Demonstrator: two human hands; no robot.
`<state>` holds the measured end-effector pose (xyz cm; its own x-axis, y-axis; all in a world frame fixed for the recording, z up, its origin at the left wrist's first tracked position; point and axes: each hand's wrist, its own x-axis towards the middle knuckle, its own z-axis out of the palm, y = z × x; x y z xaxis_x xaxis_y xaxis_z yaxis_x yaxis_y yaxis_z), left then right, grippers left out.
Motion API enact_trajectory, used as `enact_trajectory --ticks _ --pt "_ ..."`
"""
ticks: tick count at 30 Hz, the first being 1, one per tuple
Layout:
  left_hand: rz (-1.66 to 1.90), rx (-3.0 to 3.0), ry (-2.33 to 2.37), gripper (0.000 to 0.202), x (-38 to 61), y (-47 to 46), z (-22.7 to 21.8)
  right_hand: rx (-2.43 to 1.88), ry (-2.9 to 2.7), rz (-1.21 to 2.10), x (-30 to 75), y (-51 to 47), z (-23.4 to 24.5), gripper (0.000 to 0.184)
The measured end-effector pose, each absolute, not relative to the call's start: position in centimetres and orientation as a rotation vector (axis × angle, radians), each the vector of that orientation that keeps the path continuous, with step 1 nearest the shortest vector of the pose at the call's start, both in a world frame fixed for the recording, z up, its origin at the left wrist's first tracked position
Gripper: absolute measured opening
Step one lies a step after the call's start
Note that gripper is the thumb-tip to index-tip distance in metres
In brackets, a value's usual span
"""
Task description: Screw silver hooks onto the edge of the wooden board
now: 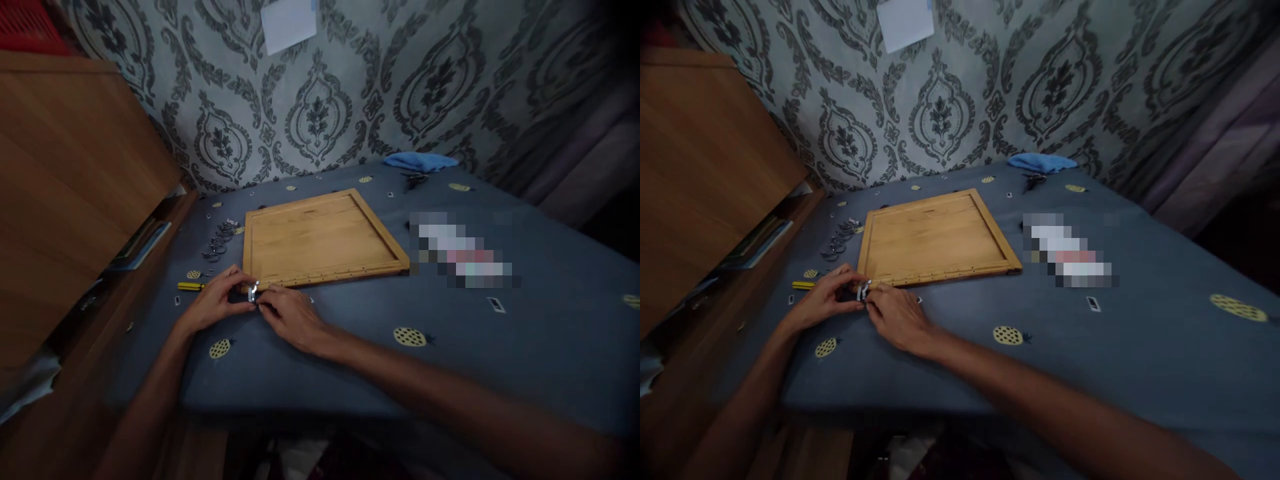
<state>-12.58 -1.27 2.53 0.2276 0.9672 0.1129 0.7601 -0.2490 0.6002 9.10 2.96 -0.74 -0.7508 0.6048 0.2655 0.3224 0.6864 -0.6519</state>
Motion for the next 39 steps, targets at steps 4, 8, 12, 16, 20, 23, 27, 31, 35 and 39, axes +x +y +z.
enact_trajectory --ticks 4,8,12,16,20,23,27,31,35,39 --pt "0.656 2.085 1.582 0.046 -12.6 -1.4 2.5 -0.705 -2.423 0.815 9.2 2.9 -0.9 0.018" --pt "0.654 2.067 1.6 0.046 -12.5 -1.5 2.5 -0.704 -2.425 0.815 9.5 3.1 -1.1 0.017" --pt "0.648 2.049 1.604 0.049 -12.6 -1.4 2.4 -0.519 -2.486 0.601 10.5 4.0 -1.1 0.022" --pt "0.694 2.041 1.572 0.048 -12.7 -1.2 2.2 -0.407 -2.483 0.425 11.1 4.8 -1.1 0.03" --pt "0.703 2.024 1.58 0.051 -12.8 -1.3 2.1 -0.365 -2.525 0.412 11.0 4.9 -1.3 0.04" --pt "0.693 2.02 1.585 0.053 -12.6 -1.3 2.1 -0.349 -2.562 0.372 11.0 4.8 -1.7 0.041" --pt "0.662 2.043 1.598 0.052 -12.5 -1.3 2.2 -0.344 -2.61 0.347 11.1 4.8 -2.3 0.045" --pt "0.626 2.073 1.626 0.048 -12.4 -1.4 2.2 -0.376 -2.684 0.388 11.1 4.7 -2.3 0.047" --pt "0.602 2.058 1.628 0.052 -12.3 -1.6 2.3 -0.366 -2.705 0.355 11.1 4.7 -1.9 0.046" --pt "0.588 2.042 1.636 0.049 -12.3 -1.7 2.5 -0.361 -2.694 0.302 11.2 4.6 -1.8 0.045"
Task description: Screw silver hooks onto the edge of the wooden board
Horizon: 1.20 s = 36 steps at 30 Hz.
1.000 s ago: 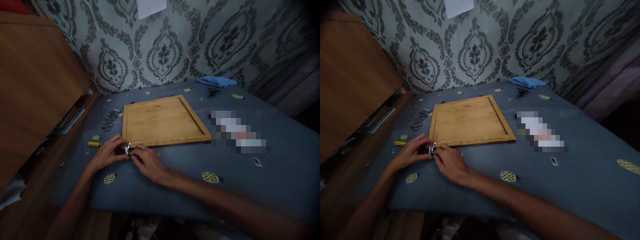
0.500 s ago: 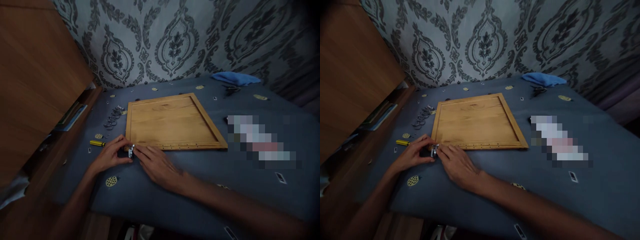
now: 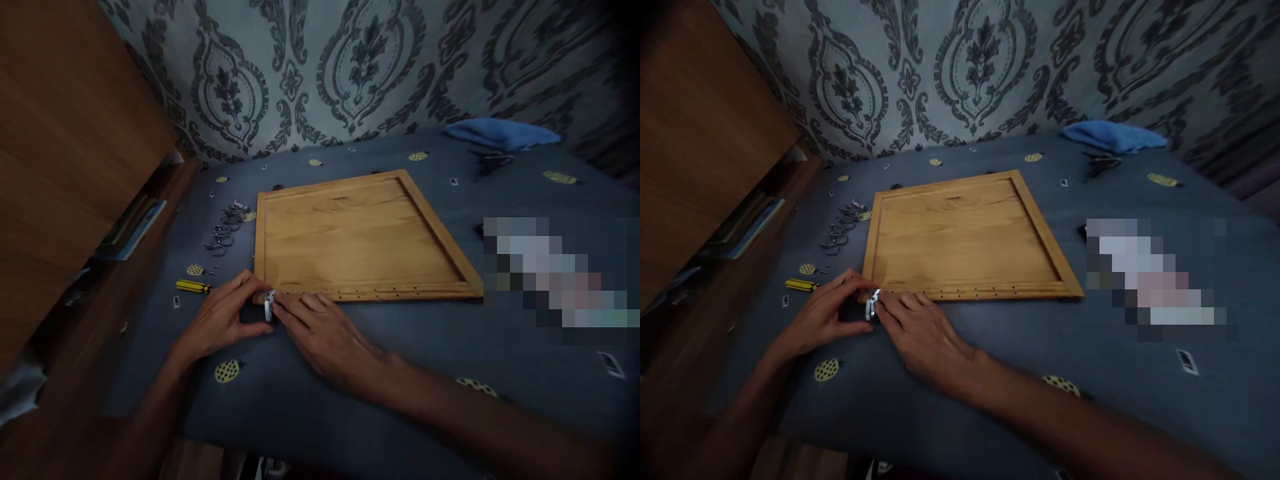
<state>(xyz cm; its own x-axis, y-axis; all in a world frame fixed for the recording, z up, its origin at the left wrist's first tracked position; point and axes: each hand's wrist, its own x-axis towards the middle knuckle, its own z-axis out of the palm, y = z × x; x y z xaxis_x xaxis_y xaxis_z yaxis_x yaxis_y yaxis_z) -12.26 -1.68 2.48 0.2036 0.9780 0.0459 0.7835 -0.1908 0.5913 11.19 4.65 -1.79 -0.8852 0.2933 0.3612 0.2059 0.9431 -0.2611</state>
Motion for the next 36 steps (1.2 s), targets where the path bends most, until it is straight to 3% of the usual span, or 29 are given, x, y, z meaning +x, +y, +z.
enact_trajectory --ticks 10,17,28,36 --pt "0.701 1.905 1.619 0.037 -12.1 -1.5 2.8 -0.335 -2.672 0.36 11.4 4.7 -1.6 0.041" --pt "0.987 1.461 1.635 0.059 -13.0 -1.5 3.4 -0.28 -2.597 0.261 11.6 5.0 -1.6 0.036" --pt "0.812 1.823 1.585 0.043 -12.1 -1.5 2.5 -0.333 -2.6 0.301 11.3 4.7 -1.5 0.03" --pt "0.749 1.925 1.56 0.042 -12.3 -1.6 2.2 -0.304 -2.551 0.241 11.3 4.8 -1.6 0.032"
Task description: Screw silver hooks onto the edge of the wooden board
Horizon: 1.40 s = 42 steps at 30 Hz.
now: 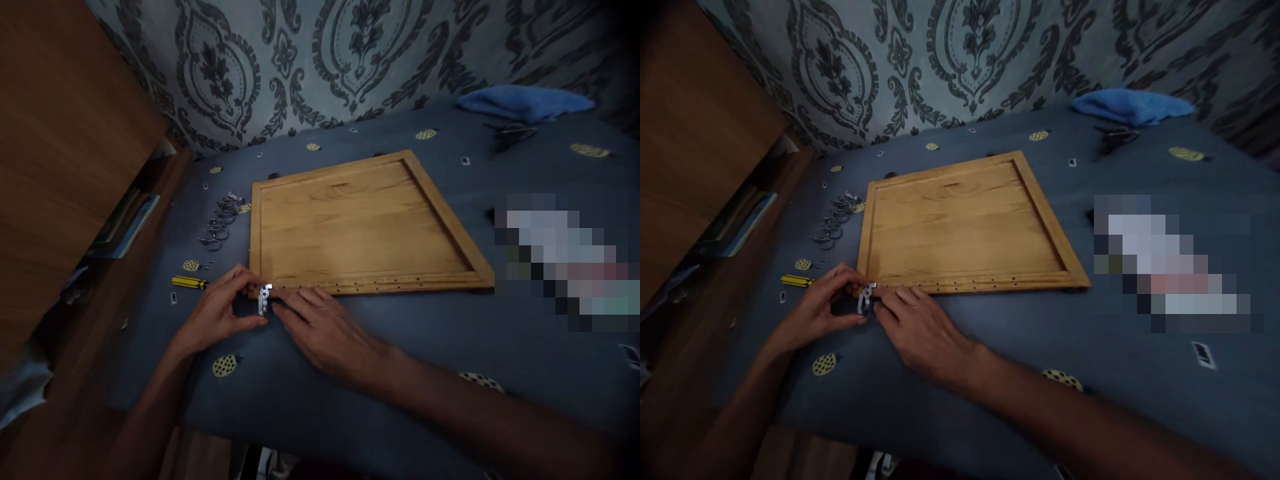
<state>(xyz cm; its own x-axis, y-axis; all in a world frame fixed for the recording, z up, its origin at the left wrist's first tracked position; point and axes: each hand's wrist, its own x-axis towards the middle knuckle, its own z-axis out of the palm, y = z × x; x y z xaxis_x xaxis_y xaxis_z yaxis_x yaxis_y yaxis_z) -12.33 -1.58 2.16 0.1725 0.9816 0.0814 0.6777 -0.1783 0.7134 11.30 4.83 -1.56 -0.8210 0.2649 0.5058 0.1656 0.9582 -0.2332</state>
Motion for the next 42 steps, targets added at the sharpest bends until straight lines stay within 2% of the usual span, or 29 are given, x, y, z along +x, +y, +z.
enact_trajectory --ticks 24,35,42 --pt "0.707 2.063 1.578 0.041 -11.87 -1.68 2.42 -0.34 -2.713 0.196 11.35 4.71 -1.65 0.046" --pt "0.688 2.045 1.564 0.044 -12.04 -1.68 2.7 -0.352 -2.681 0.101 11.05 4.6 -1.38 0.041" --pt "0.724 2.009 1.559 0.037 -12.08 -1.74 2.54 -0.362 -2.697 0.104 11.17 4.63 -1.06 0.042"
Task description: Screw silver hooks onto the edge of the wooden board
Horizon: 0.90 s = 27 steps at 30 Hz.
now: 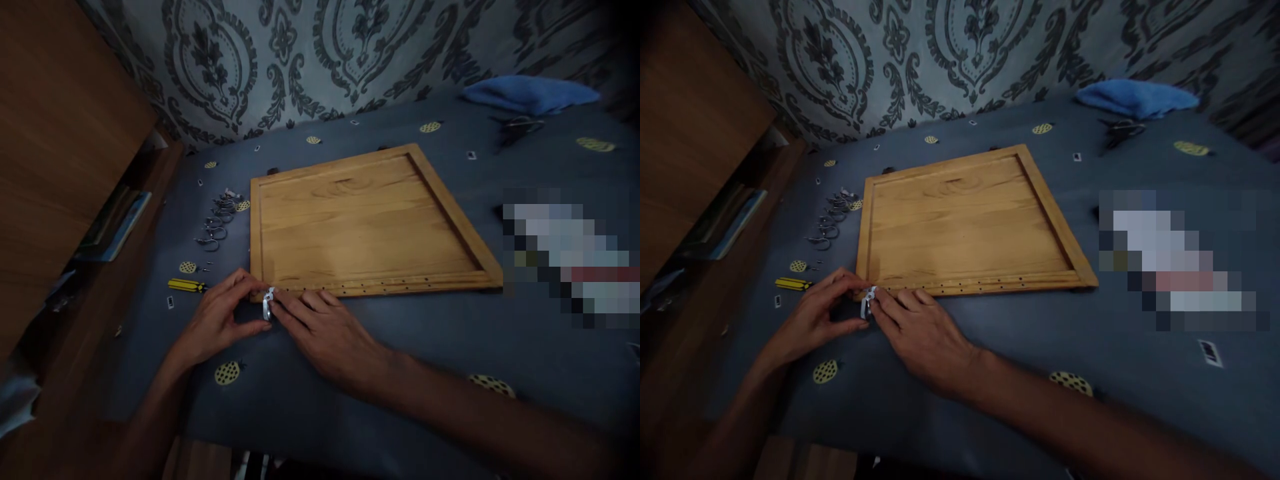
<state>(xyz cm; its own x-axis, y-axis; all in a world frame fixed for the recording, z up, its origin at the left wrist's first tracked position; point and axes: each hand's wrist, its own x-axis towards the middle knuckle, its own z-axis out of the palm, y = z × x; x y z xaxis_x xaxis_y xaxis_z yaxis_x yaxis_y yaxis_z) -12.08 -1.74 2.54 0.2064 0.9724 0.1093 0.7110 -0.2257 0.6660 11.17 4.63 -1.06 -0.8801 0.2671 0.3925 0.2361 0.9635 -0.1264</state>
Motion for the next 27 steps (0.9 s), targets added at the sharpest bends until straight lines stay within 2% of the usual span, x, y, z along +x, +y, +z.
enact_trajectory --ticks 13,27 --pt "0.747 2.025 1.528 0.043 -12.14 -1.58 2.45 -0.353 -2.719 0.151 11.17 4.53 -1.34 0.046" --pt "0.739 2.008 1.555 0.039 -12.12 -1.57 2.35 -0.358 -2.71 0.163 11.29 4.53 -1.47 0.046"
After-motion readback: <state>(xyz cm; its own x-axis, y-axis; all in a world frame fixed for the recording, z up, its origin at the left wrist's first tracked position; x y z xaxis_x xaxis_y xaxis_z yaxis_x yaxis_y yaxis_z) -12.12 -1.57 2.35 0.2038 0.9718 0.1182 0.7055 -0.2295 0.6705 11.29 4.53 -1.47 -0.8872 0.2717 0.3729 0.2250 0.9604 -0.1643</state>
